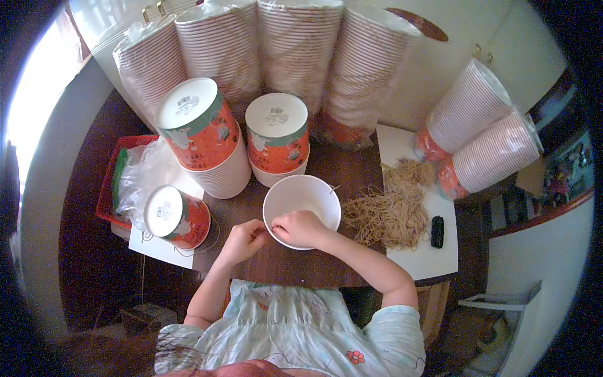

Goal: The person removes a plastic bag from a stack of paper buckets, inverts and stacks the buckets on the table, and threads a string through the holes of a bucket by hand.

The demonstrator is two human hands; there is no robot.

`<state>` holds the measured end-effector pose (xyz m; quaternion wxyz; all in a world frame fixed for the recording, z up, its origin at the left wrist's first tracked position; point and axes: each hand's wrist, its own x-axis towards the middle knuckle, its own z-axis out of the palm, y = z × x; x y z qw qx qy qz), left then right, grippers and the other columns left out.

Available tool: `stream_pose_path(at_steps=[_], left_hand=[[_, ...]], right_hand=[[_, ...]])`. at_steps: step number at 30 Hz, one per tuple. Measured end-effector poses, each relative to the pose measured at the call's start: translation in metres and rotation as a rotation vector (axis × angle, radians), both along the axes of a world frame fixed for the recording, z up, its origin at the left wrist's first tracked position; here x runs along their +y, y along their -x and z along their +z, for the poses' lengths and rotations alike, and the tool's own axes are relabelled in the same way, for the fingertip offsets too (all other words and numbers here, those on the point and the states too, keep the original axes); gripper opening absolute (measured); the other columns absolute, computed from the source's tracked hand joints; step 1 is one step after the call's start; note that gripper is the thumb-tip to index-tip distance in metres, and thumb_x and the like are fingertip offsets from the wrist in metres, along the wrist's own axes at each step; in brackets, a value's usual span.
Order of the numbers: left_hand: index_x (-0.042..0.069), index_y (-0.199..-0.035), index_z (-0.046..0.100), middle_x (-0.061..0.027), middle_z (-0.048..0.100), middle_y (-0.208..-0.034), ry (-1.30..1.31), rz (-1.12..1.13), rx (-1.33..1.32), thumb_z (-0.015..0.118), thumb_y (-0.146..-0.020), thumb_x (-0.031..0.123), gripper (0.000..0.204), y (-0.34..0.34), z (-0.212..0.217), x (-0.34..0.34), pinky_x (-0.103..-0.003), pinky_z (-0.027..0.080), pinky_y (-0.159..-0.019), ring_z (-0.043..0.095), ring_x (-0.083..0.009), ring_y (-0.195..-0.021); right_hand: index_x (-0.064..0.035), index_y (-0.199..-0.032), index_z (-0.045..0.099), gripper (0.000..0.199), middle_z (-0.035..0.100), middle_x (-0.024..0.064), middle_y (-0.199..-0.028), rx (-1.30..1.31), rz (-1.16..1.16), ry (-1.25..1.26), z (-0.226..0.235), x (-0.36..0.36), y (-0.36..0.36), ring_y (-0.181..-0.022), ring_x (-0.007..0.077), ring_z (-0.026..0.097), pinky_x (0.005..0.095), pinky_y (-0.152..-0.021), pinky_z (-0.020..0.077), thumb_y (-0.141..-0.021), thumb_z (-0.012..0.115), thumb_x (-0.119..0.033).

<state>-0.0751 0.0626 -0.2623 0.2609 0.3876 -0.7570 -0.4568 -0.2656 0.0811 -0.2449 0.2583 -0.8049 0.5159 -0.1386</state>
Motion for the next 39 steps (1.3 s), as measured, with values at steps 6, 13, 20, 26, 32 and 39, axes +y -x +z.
stream_pose_path(at_steps=[6,13,20,26,32,39], left_hand=[[0.0,-0.086,0.059,-0.014,0.062,-0.076,-0.059,0.043,0.072,0.061,-0.072,0.006,0.015,0.004,0.0,0.01,-0.031,0.05,-0.06,0.063,-0.0223,-0.067],[0.0,-0.085,0.059,-0.0111,0.06,-0.076,0.174,0.058,-0.012,0.063,-0.072,0.008,0.016,0.001,-0.017,0.007,-0.031,0.049,-0.057,0.06,-0.0209,-0.061],[0.0,-0.086,0.06,-0.0114,0.06,-0.078,0.03,0.079,0.036,0.066,-0.071,0.013,0.021,0.003,-0.01,0.011,-0.029,0.048,-0.057,0.059,-0.0197,-0.063],[0.001,-0.085,0.06,-0.0118,0.06,-0.078,0.066,0.144,0.021,0.065,-0.071,0.012,0.018,0.008,-0.02,0.016,-0.03,0.049,-0.057,0.059,-0.0216,-0.063],[0.001,-0.081,0.06,-0.0122,0.06,-0.078,0.074,0.141,-0.005,0.064,-0.071,0.011,0.015,0.005,-0.024,0.015,-0.031,0.049,-0.058,0.06,-0.024,-0.065],[0.002,-0.082,0.06,-0.0116,0.06,-0.079,0.084,0.123,-0.025,0.065,-0.071,0.011,0.015,0.009,-0.023,0.018,-0.032,0.048,-0.063,0.059,-0.0253,-0.073]], right_hand=[[-0.0125,-0.087,0.064,0.02,0.064,0.0097,-0.078,-0.01,0.008,-0.002,0.0,0.0,0.002,-0.072,0.029,0.061,0.0409,-0.065,0.0483,-0.081,0.05,-0.026],[-0.0126,-0.087,0.064,0.019,0.064,0.0091,-0.078,-0.016,0.052,-0.035,0.003,0.001,0.008,-0.071,0.0289,0.061,0.0405,-0.065,0.0481,-0.081,0.051,-0.026],[-0.0123,-0.088,0.062,0.018,0.063,0.0076,-0.081,-0.08,0.043,-0.034,-0.002,-0.001,0.01,-0.073,0.0278,0.06,0.0396,-0.065,0.0475,-0.081,0.051,-0.025],[-0.0114,-0.089,0.062,0.02,0.063,0.0083,-0.083,-0.079,0.046,-0.049,-0.002,-0.001,0.007,-0.075,0.0286,0.06,0.0399,-0.067,0.0475,-0.081,0.05,-0.025],[-0.0102,-0.089,0.062,0.02,0.063,0.0093,-0.083,-0.083,0.048,-0.063,-0.003,-0.001,0.008,-0.076,0.029,0.06,0.0402,-0.067,0.0475,-0.081,0.05,-0.024],[-0.0097,-0.088,0.062,0.019,0.063,0.0095,-0.083,-0.098,0.062,-0.055,-0.007,-0.001,0.008,-0.075,0.0288,0.06,0.0402,-0.067,0.0473,-0.08,0.05,-0.022]])
